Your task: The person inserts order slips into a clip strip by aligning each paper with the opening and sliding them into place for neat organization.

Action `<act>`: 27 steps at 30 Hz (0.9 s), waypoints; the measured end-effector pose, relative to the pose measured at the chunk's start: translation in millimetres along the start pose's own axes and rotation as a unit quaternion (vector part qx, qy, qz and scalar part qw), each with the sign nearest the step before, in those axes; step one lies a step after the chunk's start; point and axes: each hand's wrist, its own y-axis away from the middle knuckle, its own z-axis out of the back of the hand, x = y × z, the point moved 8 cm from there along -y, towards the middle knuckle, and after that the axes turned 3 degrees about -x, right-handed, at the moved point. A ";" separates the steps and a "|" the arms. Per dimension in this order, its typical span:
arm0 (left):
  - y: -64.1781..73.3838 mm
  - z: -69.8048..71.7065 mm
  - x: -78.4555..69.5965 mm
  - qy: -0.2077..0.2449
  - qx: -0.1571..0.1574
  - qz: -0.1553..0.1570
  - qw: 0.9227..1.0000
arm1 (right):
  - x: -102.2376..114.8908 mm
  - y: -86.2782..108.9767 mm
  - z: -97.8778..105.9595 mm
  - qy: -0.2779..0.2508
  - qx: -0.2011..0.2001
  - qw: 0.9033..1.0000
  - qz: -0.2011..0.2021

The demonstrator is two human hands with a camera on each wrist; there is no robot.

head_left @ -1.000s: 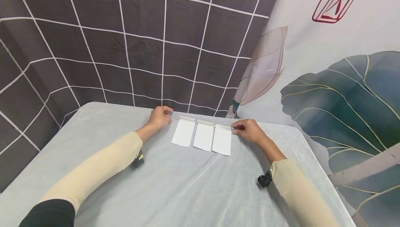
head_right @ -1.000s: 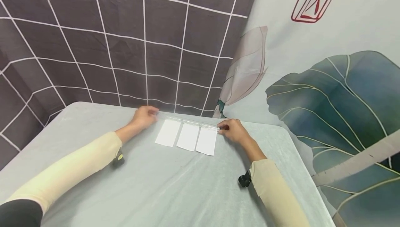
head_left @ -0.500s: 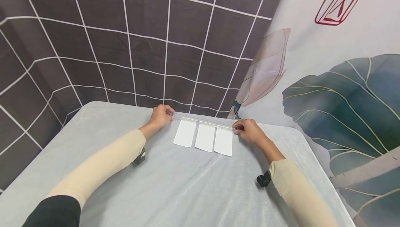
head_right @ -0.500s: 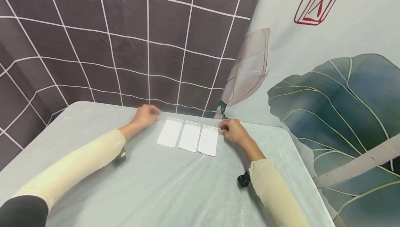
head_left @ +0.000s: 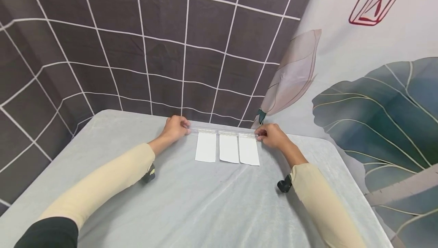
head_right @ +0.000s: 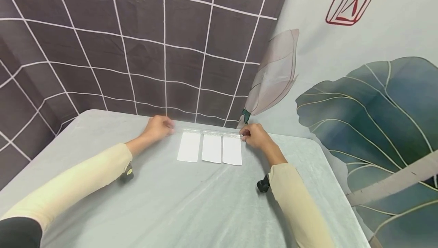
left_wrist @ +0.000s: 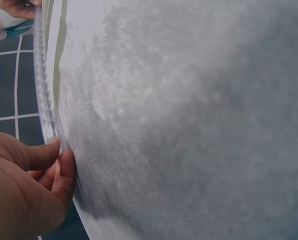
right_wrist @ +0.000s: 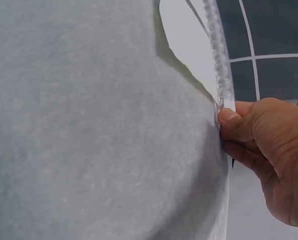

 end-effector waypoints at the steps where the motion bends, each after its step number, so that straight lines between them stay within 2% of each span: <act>1: -0.2 -0.1 0.8 0.001 0.001 0.001 1.000 | 0.0 -0.7 -0.4 -0.001 0.002 1.000 -0.001; 9: 0.1 0.4 7.4 0.007 -0.002 0.018 1.000 | 1.7 -1.6 -3.8 0.008 0.004 1.000 -0.003; 16: 2.6 0.8 4.5 0.013 -0.002 0.018 1.000 | -2.4 -1.3 -4.1 0.011 -0.003 1.000 -0.022; 21: 12.5 8.1 -8.9 0.019 -0.006 0.011 1.000 | -2.6 -1.6 -6.0 0.013 0.005 1.000 -0.016; 23: 16.0 12.2 -14.7 0.016 -0.007 -0.006 1.000 | -2.3 -2.1 -6.5 0.013 0.006 1.000 -0.013; 27: 34.4 25.4 -37.4 0.030 0.012 -0.001 0.999 | -2.0 -1.0 -5.4 0.006 0.004 1.000 -0.007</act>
